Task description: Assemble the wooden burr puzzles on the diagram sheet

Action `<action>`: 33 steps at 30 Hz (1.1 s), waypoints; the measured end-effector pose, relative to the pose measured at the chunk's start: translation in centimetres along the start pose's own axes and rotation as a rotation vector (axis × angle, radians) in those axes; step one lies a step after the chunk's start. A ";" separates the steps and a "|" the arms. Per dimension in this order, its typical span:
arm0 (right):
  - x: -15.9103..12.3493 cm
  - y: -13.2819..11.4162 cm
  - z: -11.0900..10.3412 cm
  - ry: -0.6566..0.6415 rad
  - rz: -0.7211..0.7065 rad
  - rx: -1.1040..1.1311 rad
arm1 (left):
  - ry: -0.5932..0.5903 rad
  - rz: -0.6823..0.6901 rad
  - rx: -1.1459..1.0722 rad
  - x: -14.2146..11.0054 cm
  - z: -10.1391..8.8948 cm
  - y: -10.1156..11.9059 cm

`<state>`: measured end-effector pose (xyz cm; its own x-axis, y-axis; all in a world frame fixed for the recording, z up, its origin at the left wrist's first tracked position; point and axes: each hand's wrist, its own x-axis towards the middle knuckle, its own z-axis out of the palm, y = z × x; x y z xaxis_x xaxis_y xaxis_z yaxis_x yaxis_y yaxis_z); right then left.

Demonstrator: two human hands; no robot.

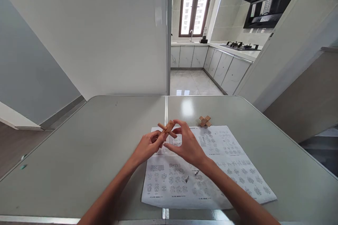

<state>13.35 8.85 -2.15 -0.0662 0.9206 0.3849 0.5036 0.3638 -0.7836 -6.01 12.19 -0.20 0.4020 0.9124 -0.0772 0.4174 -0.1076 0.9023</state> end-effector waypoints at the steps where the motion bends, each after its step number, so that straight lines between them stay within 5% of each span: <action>1: 0.2 0.7 -0.3 -0.014 -0.017 -0.008 | 0.038 -0.008 0.019 0.4 -0.3 -0.5; 8: 1.3 7.9 -5.6 0.224 -0.111 -0.174 | 0.238 -0.037 0.259 2.4 -3.0 -4.7; 14: 0.9 13.3 -8.0 0.353 -0.032 -0.318 | 0.268 -0.049 0.317 3.0 -3.4 -6.0; 33: 0.3 15.8 -8.1 0.389 0.134 -0.340 | 0.255 -0.058 0.691 1.5 -3.7 -6.0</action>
<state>28.24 13.71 -10.43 0.3097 0.8115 0.4956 0.7405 0.1211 -0.6611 -10.97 15.68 -4.15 0.1964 0.9787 0.0603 0.8843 -0.2033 0.4204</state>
